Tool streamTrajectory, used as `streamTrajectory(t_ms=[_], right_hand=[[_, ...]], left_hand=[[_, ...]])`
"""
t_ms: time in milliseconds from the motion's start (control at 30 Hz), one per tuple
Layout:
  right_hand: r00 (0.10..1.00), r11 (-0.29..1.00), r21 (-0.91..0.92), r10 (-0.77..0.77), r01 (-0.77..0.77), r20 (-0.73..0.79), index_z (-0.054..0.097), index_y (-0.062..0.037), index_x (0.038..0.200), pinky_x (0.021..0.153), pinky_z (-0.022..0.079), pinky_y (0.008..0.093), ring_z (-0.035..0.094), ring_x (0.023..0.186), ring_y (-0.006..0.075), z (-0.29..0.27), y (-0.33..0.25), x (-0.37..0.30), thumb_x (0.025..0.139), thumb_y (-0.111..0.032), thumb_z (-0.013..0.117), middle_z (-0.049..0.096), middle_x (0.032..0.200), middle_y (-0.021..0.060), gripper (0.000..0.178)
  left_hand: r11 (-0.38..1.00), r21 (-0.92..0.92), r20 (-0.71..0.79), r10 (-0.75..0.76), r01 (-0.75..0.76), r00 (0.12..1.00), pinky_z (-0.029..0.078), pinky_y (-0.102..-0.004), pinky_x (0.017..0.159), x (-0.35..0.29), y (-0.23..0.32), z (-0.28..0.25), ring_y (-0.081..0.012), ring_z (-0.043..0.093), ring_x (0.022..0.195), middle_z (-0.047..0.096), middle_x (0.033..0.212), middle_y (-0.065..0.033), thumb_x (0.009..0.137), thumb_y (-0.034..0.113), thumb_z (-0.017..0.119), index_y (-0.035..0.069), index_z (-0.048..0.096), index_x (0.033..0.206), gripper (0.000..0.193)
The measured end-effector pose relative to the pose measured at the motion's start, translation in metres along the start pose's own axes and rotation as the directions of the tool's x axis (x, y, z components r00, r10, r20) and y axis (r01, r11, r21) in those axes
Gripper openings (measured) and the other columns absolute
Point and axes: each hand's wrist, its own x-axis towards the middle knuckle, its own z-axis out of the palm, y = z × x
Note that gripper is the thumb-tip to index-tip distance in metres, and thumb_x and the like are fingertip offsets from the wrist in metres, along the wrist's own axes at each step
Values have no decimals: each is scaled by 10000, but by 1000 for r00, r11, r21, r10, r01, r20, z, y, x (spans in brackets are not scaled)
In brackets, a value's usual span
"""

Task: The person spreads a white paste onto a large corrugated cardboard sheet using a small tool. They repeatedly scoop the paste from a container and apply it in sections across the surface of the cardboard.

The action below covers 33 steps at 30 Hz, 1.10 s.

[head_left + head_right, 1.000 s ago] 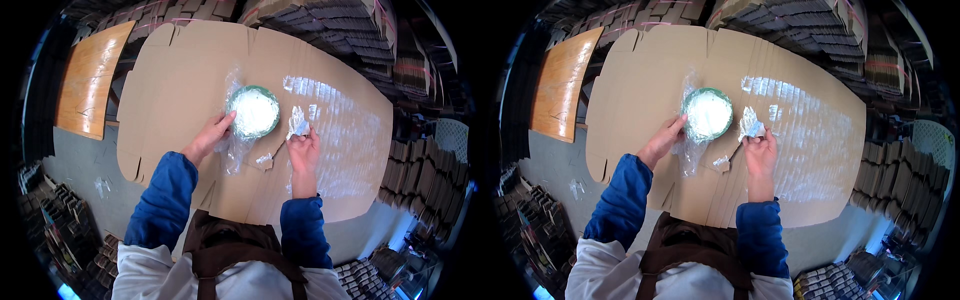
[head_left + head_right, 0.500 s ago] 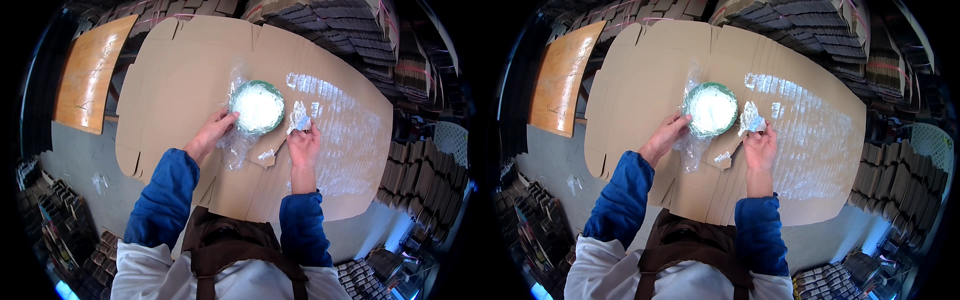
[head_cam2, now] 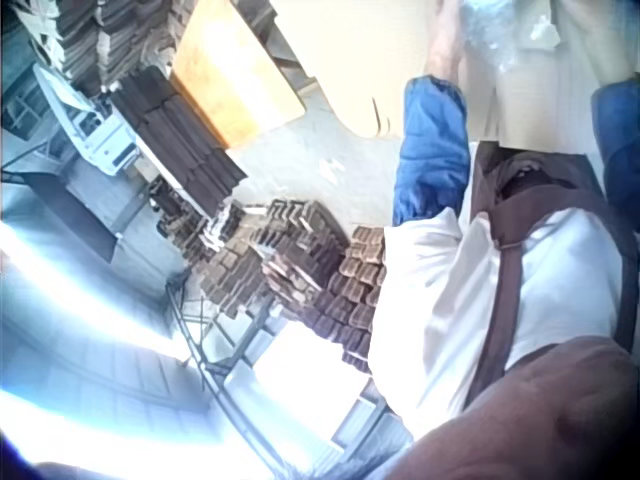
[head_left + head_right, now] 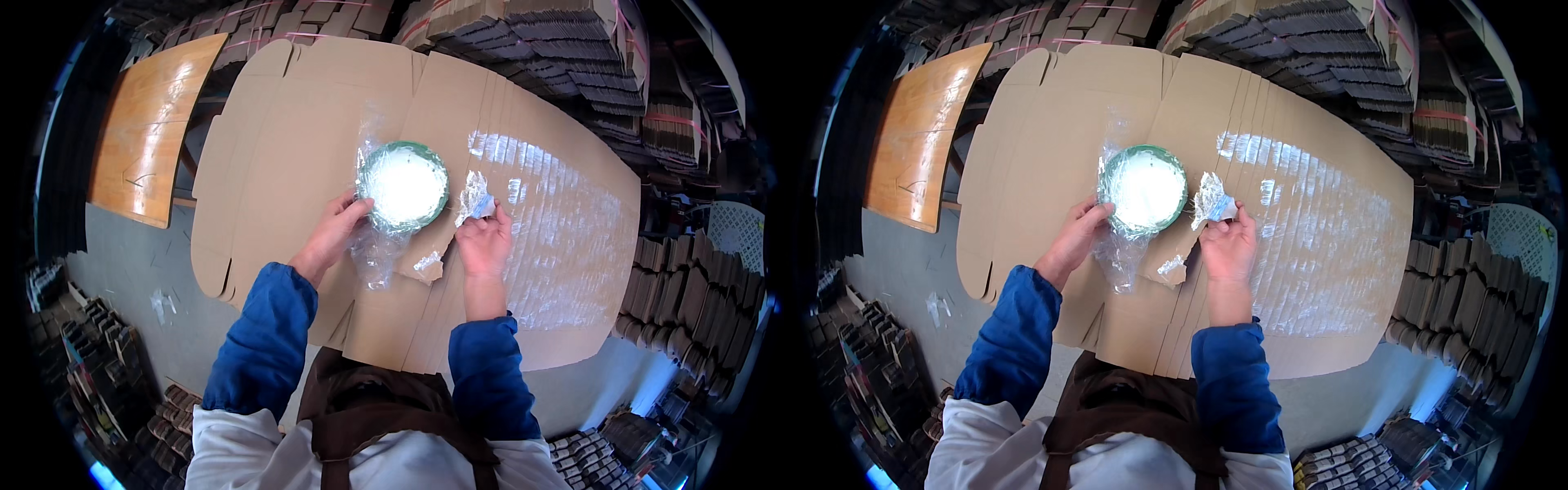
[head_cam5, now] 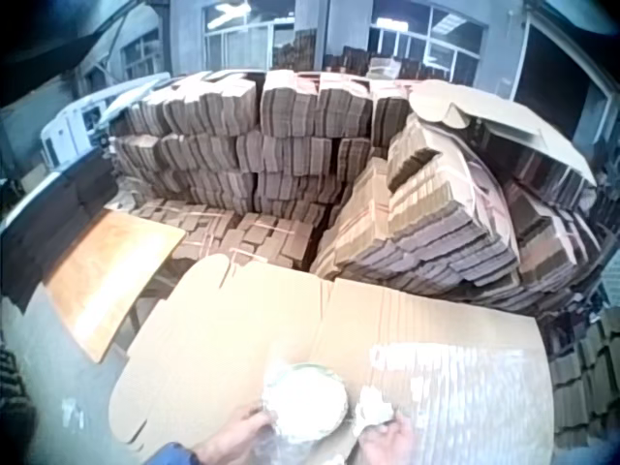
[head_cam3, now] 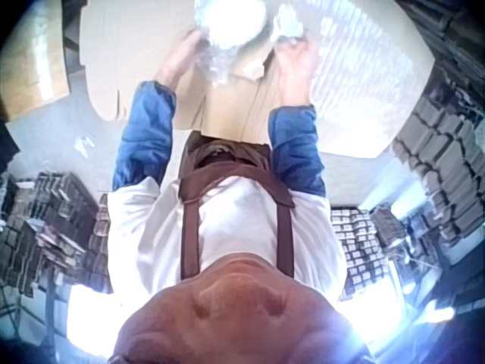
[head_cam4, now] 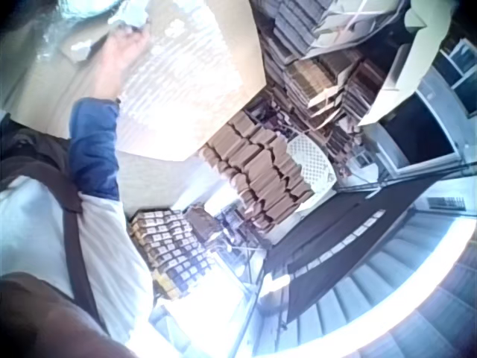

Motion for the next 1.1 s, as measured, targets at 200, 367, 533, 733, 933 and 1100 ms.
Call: streamTrajectory(t_ms=[200,367,533,733,933,1100], right_hand=[[993,996,2,86,-86,76,658,-170,1025,582,448,218,546,689,101,-3,13,20,967,-238,594,687,1001,-19,110],[986,993,-6,118,-119,118,655,-149,1026,634,459,226,543,702,111,11,53,32,957,-224,606,686,997,-10,113],[993,996,-82,52,-44,102,638,-127,1036,705,470,264,533,719,122,5,61,45,956,-200,605,667,975,7,114],[993,965,-239,-100,112,59,603,-83,1100,964,462,407,561,773,124,-2,-5,18,999,-227,569,626,910,9,179],[956,814,-510,-285,279,69,567,-20,1220,975,508,411,648,837,159,13,-41,-9,1013,-123,535,656,1009,90,234],[932,457,-813,-193,361,306,575,38,1161,798,555,314,693,807,188,101,9,-28,987,-98,585,662,1061,138,221]], left_hand=[[999,11,-75,44,-44,996,461,-339,961,-7,2,-10,-170,589,1087,632,1198,-74,954,266,611,-4,546,1328,466],[995,58,-126,88,-81,988,450,-350,994,-9,4,-56,-173,603,1092,640,1209,-79,954,262,618,-11,551,1299,445],[997,37,-139,75,-71,987,448,-308,940,-8,-2,-61,-131,577,1050,632,1167,-22,959,275,622,41,573,1311,425],[999,38,-172,34,-28,984,439,-287,929,-7,-8,-56,-97,549,1006,618,1127,5,974,339,634,54,555,1323,458],[997,68,-153,38,-28,987,421,-295,962,-8,-7,-53,-107,520,1046,577,1202,-3,983,400,615,84,481,1402,542],[999,-29,-194,34,-40,981,428,-297,981,-16,-9,-55,-121,526,1112,578,1227,-33,986,389,613,95,512,1352,481]])
